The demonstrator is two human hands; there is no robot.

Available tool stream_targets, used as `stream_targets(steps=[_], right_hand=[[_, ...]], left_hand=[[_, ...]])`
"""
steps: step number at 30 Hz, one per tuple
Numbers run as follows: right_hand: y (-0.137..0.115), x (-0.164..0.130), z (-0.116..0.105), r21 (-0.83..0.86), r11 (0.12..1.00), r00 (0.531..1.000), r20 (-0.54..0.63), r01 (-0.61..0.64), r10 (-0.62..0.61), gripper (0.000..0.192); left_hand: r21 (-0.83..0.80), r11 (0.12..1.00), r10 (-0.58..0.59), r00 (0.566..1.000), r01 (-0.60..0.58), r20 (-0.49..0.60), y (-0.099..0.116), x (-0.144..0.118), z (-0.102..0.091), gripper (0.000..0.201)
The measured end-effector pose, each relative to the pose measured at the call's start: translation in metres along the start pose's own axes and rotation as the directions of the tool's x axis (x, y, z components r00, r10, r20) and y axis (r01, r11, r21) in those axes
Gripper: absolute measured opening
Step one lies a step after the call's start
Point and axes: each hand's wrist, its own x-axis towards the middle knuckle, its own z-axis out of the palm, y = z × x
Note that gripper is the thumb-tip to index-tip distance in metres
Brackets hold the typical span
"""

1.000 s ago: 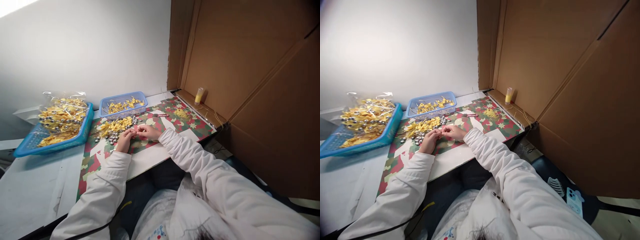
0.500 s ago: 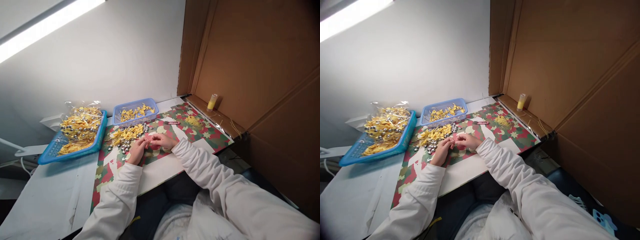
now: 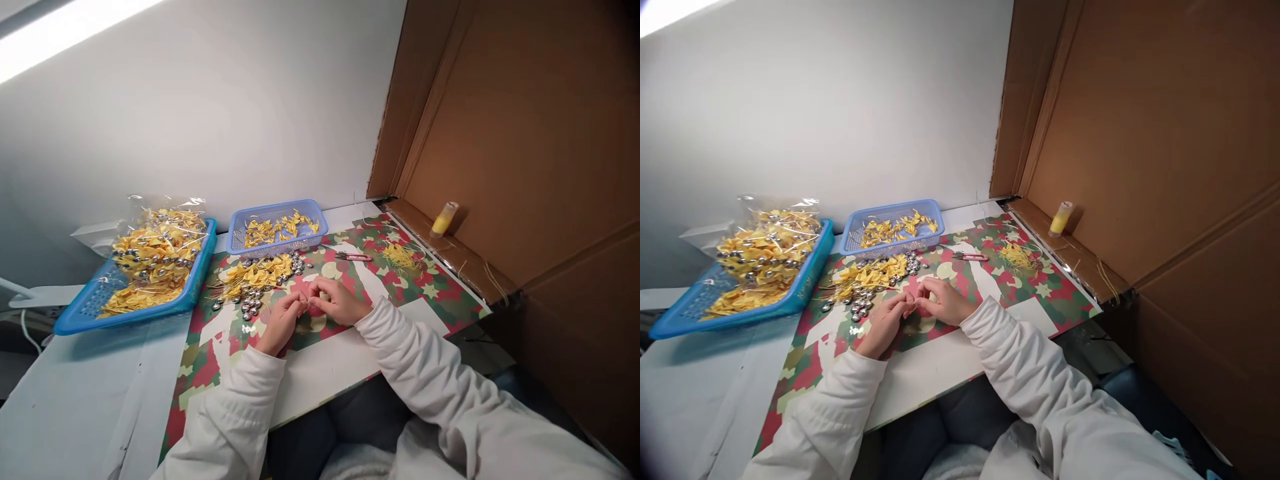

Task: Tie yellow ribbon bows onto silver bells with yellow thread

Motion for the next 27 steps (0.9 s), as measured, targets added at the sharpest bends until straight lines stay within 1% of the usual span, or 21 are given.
stream_targets(steps=[3, 6, 8, 9, 13, 14, 16, 20, 24, 27], right_hand=[[0.001, -0.001, 0.001, -0.013, 1.0, 1.0, 0.01, 0.022, -0.022, 0.01], [0.001, -0.002, 0.002, -0.002, 1.0, 1.0, 0.026, -0.012, 0.012, 0.011], [0.001, -0.004, 0.003, 0.003, 0.999, 0.999, 0.015, -0.04, 0.04, 0.011], [0.0, -0.004, 0.004, 0.0, 0.999, 0.999, -0.008, -0.051, 0.051, 0.011], [-0.002, -0.007, 0.009, -0.005, 0.995, 0.98, -0.172, -0.098, 0.096, 0.01], [-0.003, -0.007, 0.01, -0.002, 0.994, 0.976, -0.192, -0.105, 0.103, 0.011], [-0.005, -0.008, 0.011, -0.003, 0.996, 0.977, -0.192, -0.092, 0.089, 0.011], [-0.008, -0.008, 0.01, -0.034, 0.999, 0.988, -0.152, -0.03, 0.024, 0.01], [-0.009, -0.009, 0.009, -0.039, 0.999, 0.992, -0.122, -0.018, 0.013, 0.012], [-0.009, -0.01, 0.009, -0.012, 1.0, 0.992, -0.128, -0.017, 0.016, 0.006]], left_hand=[[-0.008, 1.0, -0.015, 1.0, 0.015, 0.023, 0.0, -0.002, 0.001, 0.024], [-0.025, 0.999, -0.033, 0.999, 0.034, 0.037, 0.002, -0.003, 0.002, 0.027], [-0.041, 0.998, -0.043, 0.998, 0.044, 0.037, 0.003, -0.004, 0.002, 0.026], [-0.051, 0.998, -0.046, 0.998, 0.048, 0.035, 0.004, -0.004, 0.003, 0.026], [-0.088, 0.994, -0.063, 0.998, 0.065, 0.022, 0.005, -0.006, 0.004, 0.025], [-0.095, 0.993, -0.07, 0.997, 0.071, 0.02, 0.005, -0.006, 0.004, 0.025], [-0.108, 0.991, -0.082, 0.996, 0.084, 0.017, 0.006, -0.007, 0.005, 0.024], [-0.12, 0.989, -0.092, 0.996, 0.091, 0.003, 0.006, -0.008, 0.004, 0.024], [-0.122, 0.989, -0.079, 0.997, 0.077, -0.008, 0.005, -0.007, 0.004, 0.025], [-0.12, 0.991, -0.067, 0.998, 0.065, -0.012, 0.005, -0.007, 0.003, 0.025]])
